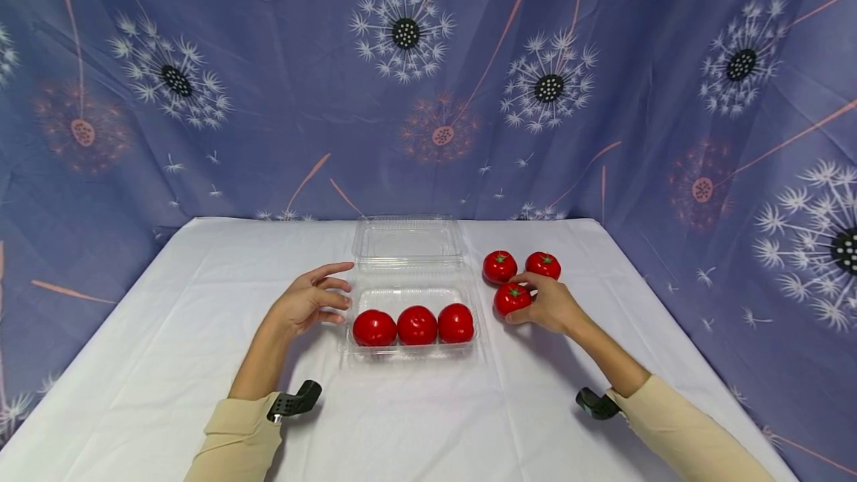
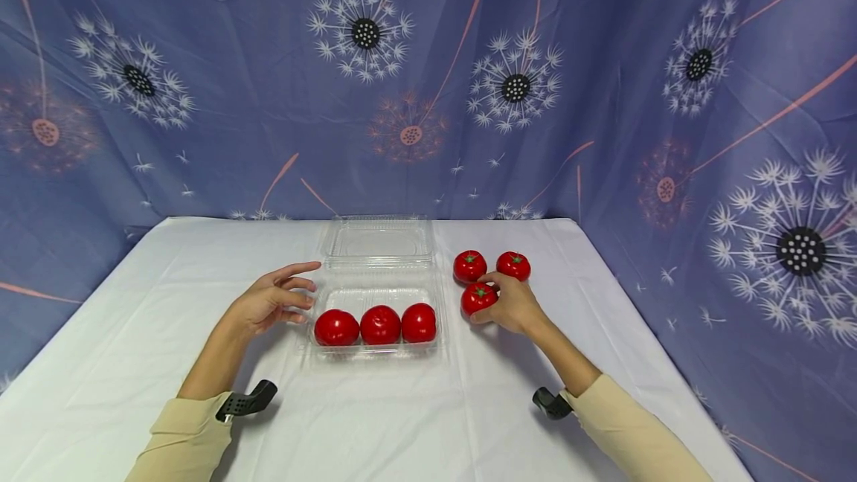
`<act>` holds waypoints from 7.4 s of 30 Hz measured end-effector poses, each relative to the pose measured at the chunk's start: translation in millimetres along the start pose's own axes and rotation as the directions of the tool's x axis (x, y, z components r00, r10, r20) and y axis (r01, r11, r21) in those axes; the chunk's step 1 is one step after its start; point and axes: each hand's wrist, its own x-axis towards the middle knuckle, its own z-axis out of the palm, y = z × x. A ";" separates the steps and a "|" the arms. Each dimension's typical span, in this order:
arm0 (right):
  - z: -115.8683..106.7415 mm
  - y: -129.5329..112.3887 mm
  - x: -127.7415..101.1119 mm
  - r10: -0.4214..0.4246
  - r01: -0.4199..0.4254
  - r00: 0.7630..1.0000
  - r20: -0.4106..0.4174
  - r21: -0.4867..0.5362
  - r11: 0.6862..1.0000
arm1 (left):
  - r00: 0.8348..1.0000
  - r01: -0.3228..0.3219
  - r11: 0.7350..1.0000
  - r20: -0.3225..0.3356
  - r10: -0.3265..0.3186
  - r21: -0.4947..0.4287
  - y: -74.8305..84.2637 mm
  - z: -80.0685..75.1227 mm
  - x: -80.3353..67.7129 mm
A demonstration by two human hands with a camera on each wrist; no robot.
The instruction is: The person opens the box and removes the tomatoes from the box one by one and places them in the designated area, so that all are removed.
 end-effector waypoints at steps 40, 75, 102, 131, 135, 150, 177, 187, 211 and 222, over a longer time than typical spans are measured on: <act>-3.5 -88.0 12.4 -0.129 0.131 0.990 0.050 -0.047 0.990 | 1.000 -0.002 1.000 0.007 0.002 -0.021 -2.8 -1.7 0.4; 64.7 -151.3 33.6 -0.360 0.320 0.856 0.372 0.168 0.932 | 1.000 -0.004 1.000 -0.012 0.004 -0.003 -2.6 -1.1 0.6; 91.1 -161.3 45.1 -0.383 0.399 0.768 0.513 0.085 0.913 | 1.000 0.001 1.000 -0.008 -0.001 -0.004 -0.7 0.7 1.2; 92.0 -154.5 47.2 -0.403 0.381 0.800 0.445 0.141 0.914 | 1.000 -0.011 1.000 -0.006 0.011 0.001 -2.2 0.3 1.7; 86.1 -157.0 47.0 -0.400 0.381 0.814 0.421 0.132 0.915 | 1.000 -0.009 1.000 -0.002 0.009 -0.005 -2.1 0.0 1.3; 67.8 -156.0 45.9 -0.328 0.242 0.882 0.338 0.271 0.932 | 1.000 -0.009 1.000 0.001 0.009 -0.016 -1.7 0.0 1.4; 87.6 -161.1 51.6 -0.309 0.275 0.895 0.323 0.147 0.950 | 1.000 -0.005 1.000 0.004 0.005 -0.009 -2.7 -0.4 1.0; 108.7 -165.6 49.0 -0.339 0.329 0.916 0.213 0.081 0.941 | 1.000 -0.005 1.000 0.002 0.005 -0.015 -4.1 -0.5 0.8; 109.5 -167.1 45.1 -0.368 0.375 0.910 0.191 0.001 0.927 | 1.000 -0.003 1.000 -0.003 0.003 -0.015 -2.1 -0.3 2.0; 94.8 -168.0 41.8 -0.340 0.328 0.922 0.188 0.090 0.940 | 1.000 -0.001 1.000 -0.004 0.001 -0.017 -1.8 -0.4 0.9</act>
